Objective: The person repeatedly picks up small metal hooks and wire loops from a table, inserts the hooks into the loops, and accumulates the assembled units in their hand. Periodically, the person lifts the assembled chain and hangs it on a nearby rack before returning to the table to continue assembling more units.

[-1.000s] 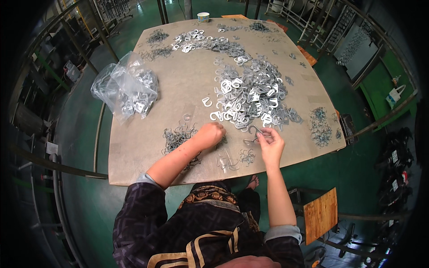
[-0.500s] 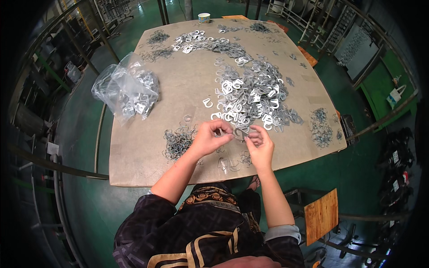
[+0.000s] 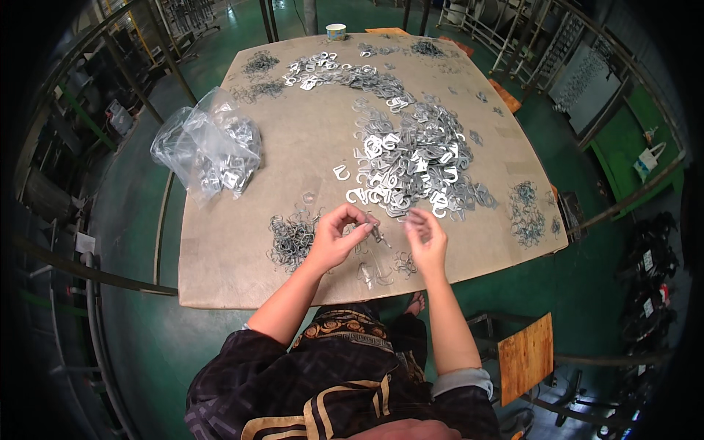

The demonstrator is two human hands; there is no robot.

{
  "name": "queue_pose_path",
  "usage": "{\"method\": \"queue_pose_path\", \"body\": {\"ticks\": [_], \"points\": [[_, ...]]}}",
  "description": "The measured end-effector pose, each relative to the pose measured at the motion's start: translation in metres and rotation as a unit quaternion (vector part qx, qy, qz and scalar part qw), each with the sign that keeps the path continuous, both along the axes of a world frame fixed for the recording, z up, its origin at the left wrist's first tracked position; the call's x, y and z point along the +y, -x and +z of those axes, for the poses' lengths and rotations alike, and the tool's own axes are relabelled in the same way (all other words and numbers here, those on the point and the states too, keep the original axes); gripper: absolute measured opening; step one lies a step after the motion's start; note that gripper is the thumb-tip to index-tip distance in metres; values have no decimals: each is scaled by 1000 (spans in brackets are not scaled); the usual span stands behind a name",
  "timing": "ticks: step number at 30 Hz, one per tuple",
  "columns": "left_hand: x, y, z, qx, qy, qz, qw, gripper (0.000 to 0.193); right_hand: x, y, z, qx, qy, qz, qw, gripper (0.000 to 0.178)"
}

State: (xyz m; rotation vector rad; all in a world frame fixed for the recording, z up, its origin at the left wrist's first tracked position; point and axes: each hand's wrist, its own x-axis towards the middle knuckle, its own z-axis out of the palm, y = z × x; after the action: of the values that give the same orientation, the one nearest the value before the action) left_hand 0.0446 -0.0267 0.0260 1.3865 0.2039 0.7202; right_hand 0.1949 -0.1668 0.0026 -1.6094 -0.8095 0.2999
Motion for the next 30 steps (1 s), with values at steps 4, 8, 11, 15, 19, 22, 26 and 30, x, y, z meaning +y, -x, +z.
{"method": "queue_pose_path", "body": {"ticks": [4,8,11,15,19,22,26,30], "points": [[2,9,5,6,-7,13,1000,9,26,-36,-29,-299,187,-3,936,45],[-2,14,8,21,-45,30,998,9,68,-33,-40,-422,268,47,865,45],[-1,19,7,36,-78,33,996,10,65,-38,-43,-432,310,51,845,43],[-3,24,5,57,-86,25,994,10,29,-45,-49,-462,278,22,842,38],[-7,25,2,64,-94,13,993,10,-18,-50,-46,-427,286,-19,858,34],[-12,23,2,69,-90,1,994,9,-50,-54,-59,-390,237,-69,887,28],[-19,22,4,67,-103,-10,992,9,-60,-69,-63,-304,211,-164,914,25],[-27,22,10,55,-109,-22,992,9,-49,-77,-63,-323,228,-178,901,31]]}}
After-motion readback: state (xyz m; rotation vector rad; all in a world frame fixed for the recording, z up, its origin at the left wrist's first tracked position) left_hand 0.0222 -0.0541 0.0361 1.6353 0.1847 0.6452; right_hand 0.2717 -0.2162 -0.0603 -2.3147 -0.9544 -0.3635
